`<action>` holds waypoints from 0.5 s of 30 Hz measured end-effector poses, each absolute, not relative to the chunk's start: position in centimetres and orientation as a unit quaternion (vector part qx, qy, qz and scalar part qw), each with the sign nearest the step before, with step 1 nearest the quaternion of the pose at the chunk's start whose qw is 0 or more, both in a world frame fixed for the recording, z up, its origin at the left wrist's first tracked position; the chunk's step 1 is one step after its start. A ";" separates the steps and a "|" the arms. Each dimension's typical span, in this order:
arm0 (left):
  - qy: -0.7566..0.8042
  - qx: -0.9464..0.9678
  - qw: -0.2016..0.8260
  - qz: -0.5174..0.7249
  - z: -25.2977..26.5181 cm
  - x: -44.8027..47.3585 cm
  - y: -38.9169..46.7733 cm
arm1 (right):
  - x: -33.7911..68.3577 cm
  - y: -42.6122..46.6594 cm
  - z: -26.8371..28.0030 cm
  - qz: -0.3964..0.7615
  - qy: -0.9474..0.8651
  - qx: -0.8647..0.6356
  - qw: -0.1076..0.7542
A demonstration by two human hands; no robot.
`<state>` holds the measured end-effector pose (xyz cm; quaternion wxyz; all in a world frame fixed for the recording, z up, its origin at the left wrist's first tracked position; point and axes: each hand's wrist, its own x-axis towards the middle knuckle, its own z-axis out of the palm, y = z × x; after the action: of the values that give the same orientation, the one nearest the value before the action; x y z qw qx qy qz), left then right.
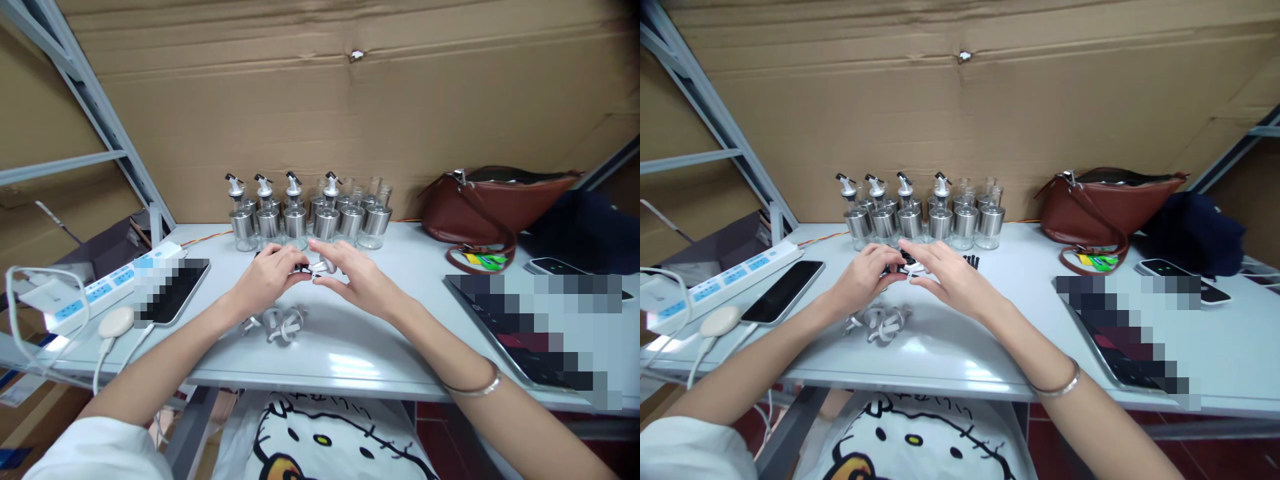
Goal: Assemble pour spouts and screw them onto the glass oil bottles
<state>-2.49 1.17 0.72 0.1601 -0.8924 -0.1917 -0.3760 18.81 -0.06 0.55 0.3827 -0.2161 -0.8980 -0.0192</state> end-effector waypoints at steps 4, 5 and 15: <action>-0.157 -0.888 0.164 -0.400 0.5 -2.4 1.2 | 18.7 0.0 0.4 -0.020 -0.892 -0.232 0.388; -0.150 -0.889 0.159 -0.402 0.4 -2.4 1.2 | 18.7 0.0 0.4 -0.016 -0.891 -0.240 0.384; -0.142 -0.903 0.137 -0.381 -0.1 -2.2 1.3 | 19.1 0.0 1.0 0.021 -0.881 -0.304 0.363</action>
<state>-2.19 1.32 -0.10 0.1370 -0.9032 -0.1418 -0.3812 19.11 -0.02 1.00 0.3628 -0.3037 -0.8808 0.0206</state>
